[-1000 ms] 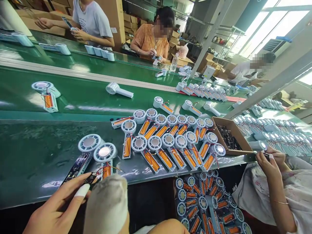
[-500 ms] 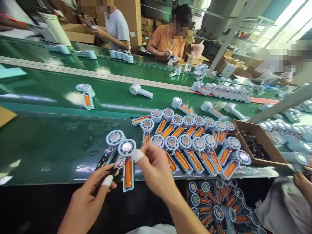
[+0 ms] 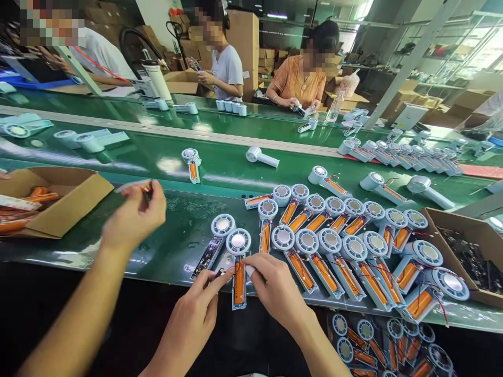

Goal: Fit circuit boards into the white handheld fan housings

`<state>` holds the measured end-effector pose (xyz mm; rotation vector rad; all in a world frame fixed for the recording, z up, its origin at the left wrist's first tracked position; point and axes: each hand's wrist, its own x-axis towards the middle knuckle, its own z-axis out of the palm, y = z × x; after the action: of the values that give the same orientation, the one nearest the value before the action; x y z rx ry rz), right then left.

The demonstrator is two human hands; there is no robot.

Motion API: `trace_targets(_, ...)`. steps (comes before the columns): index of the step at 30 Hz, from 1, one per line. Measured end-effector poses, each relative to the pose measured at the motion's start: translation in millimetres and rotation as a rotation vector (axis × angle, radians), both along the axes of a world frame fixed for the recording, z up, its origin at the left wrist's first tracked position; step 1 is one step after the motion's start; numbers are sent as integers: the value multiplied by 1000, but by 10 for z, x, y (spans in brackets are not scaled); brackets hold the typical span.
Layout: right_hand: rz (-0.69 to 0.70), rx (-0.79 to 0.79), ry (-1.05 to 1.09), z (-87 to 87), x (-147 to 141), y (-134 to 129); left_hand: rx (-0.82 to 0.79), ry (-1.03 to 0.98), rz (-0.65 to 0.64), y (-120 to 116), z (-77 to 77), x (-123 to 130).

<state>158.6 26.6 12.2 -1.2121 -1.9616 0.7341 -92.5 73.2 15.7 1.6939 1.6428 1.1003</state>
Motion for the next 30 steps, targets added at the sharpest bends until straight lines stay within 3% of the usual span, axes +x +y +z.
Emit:
trace_targets(4, 30, 152, -20, -81, -65, 24, 52, -4, 41, 442, 128, -425)
trace_targets(11, -140, -288, 453, -78, -396, 43, 90, 39, 41, 380, -19, -565)
trace_targets(19, -106, -493, 635, -81, -435, 44, 78, 69, 88, 385, 51, -603)
trace_targets(24, -92, -486, 474, -35, -429, 17, 61, 66, 128, 346, 36, -632)
trace_targets(28, -60, -240, 121, 63, -399, 15, 88, 56, 168, 409, 137, -659)
trace_targets(30, -27, -118, -38, 103, -392, 14, 110, 50, 166, 347, 192, -553)
